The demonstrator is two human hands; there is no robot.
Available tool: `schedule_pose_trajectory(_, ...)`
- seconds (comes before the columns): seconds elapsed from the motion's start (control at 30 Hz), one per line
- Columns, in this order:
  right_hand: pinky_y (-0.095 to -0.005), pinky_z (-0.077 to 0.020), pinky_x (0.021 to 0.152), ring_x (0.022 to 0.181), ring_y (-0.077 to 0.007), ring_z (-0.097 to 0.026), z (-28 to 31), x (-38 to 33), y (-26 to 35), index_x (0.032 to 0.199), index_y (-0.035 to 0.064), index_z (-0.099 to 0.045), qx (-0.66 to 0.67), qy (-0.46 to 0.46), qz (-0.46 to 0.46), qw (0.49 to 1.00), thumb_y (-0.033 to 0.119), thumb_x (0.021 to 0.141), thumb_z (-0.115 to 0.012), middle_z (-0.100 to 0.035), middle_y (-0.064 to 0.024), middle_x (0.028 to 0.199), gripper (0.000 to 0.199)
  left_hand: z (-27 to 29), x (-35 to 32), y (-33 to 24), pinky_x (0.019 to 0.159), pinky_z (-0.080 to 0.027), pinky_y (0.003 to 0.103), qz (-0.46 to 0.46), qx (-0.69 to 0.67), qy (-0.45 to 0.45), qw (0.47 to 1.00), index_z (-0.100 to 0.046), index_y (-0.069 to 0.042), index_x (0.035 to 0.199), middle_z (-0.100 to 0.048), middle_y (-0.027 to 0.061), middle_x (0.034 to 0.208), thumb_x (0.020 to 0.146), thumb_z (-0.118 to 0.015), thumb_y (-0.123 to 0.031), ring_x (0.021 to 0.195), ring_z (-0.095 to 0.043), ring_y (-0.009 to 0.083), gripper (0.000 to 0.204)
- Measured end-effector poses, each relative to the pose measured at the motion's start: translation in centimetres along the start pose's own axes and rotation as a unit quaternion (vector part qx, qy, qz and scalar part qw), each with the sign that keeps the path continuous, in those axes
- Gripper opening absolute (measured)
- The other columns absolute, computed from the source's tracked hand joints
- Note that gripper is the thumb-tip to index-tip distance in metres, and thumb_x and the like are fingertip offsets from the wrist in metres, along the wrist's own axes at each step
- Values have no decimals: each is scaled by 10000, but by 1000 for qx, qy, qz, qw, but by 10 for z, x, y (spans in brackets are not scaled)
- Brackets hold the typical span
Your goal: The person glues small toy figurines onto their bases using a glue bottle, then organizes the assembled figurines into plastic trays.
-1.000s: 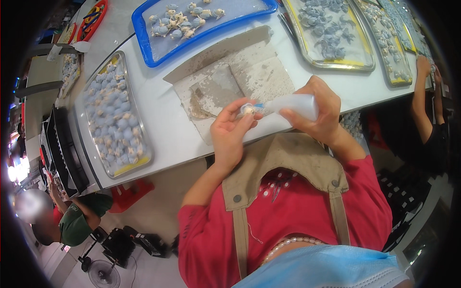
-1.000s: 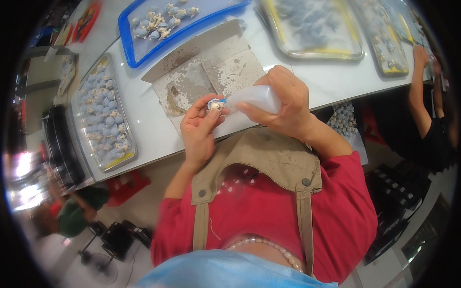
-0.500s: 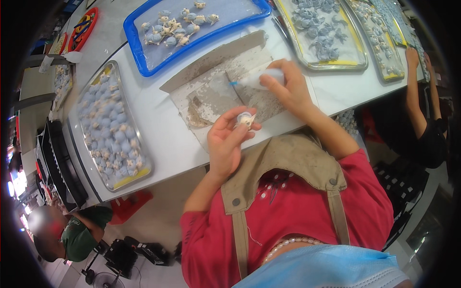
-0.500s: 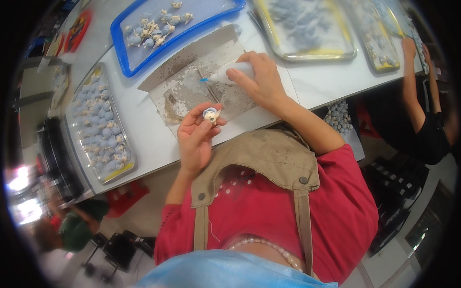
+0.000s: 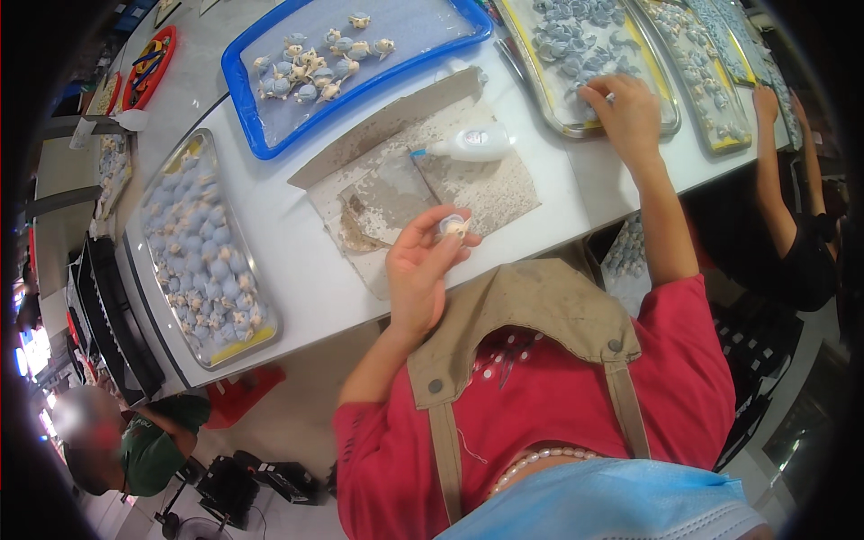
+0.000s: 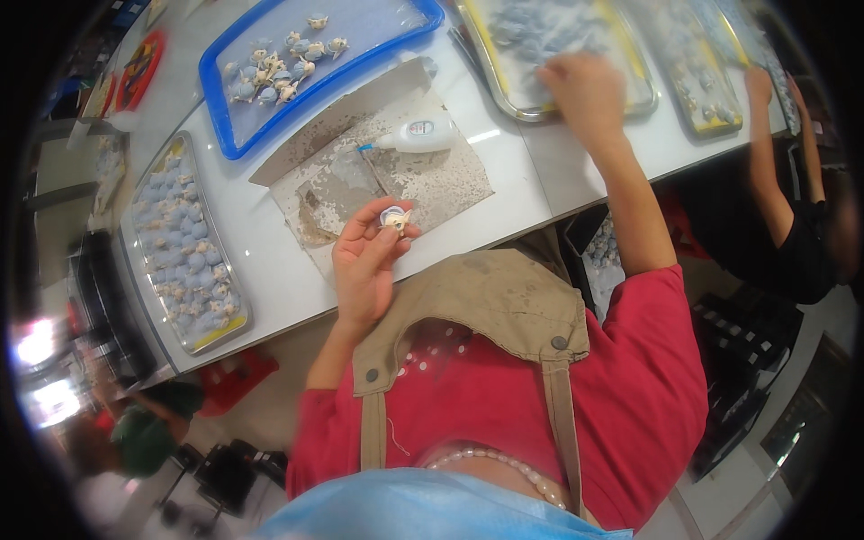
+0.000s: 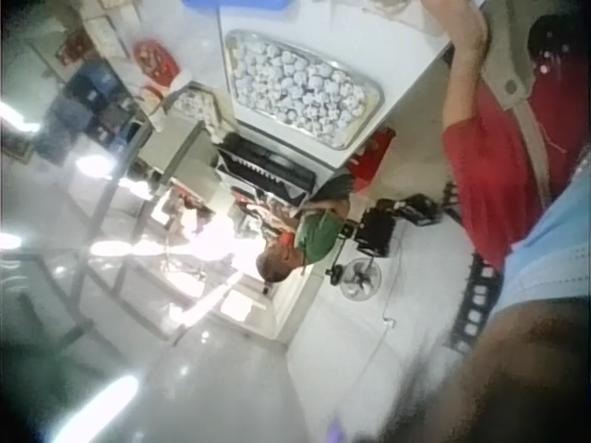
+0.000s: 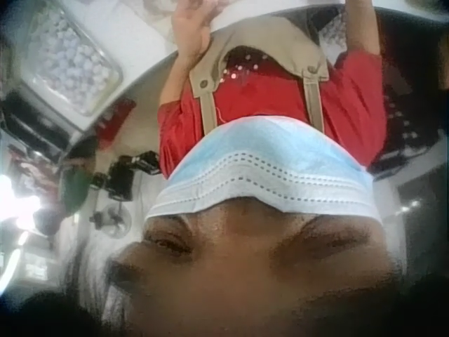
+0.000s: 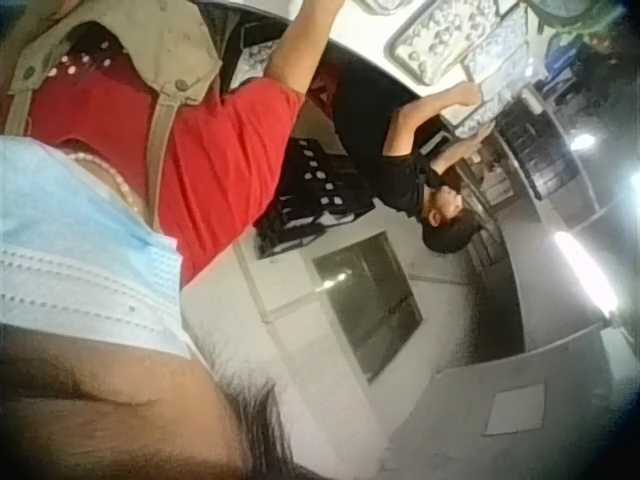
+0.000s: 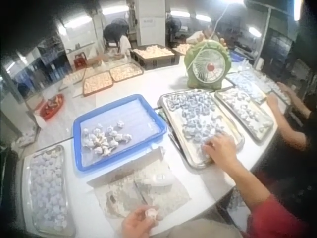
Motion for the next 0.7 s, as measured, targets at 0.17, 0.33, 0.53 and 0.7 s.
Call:
schedule_pose_trajectory(0.17,-335,-370,641,756,-206,-543,-6,1,9,809,115,-656,-13,-17,21,1000,205,743,-679,-627,5,763,114,-10,2,5,753,-485,213,-14,23,-3,1000,-507,-1,1178,-569,144,1152,839,-560,1,897,-600,155,343)
schedule_pose_trajectory(0.33,-334,-337,670,797,-192,-542,-9,-4,-1,804,135,-652,-35,-20,18,999,160,730,-675,-624,19,764,82,-17,3,6,786,-443,257,-24,41,-5,999,-502,-1,1182,-553,114,1165,834,-580,-10,930,-598,166,357)
schedule_pose_trajectory(0.53,-369,-354,646,760,-199,-560,10,-2,14,707,161,-630,-17,-101,46,994,133,692,-656,-623,28,729,41,-16,3,8,812,-445,263,-18,39,-8,999,-492,6,1187,-545,113,1169,830,-577,9,944,-596,169,367)
schedule_pose_trajectory(0.7,-338,-384,723,725,-239,-539,57,-29,85,752,58,-603,220,-151,109,957,-3,630,-684,-574,-67,724,158,-17,3,2,850,-455,262,-76,29,-1,997,-487,10,1206,-540,123,1187,825,-601,2,965,-584,174,398)
Point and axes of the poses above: each hand's wrist, its own x-axis towards the middle knuckle, its own z-axis out of the back of the hand, y = z × x, the point moved 8 cm from there along x, towards the middle knuckle
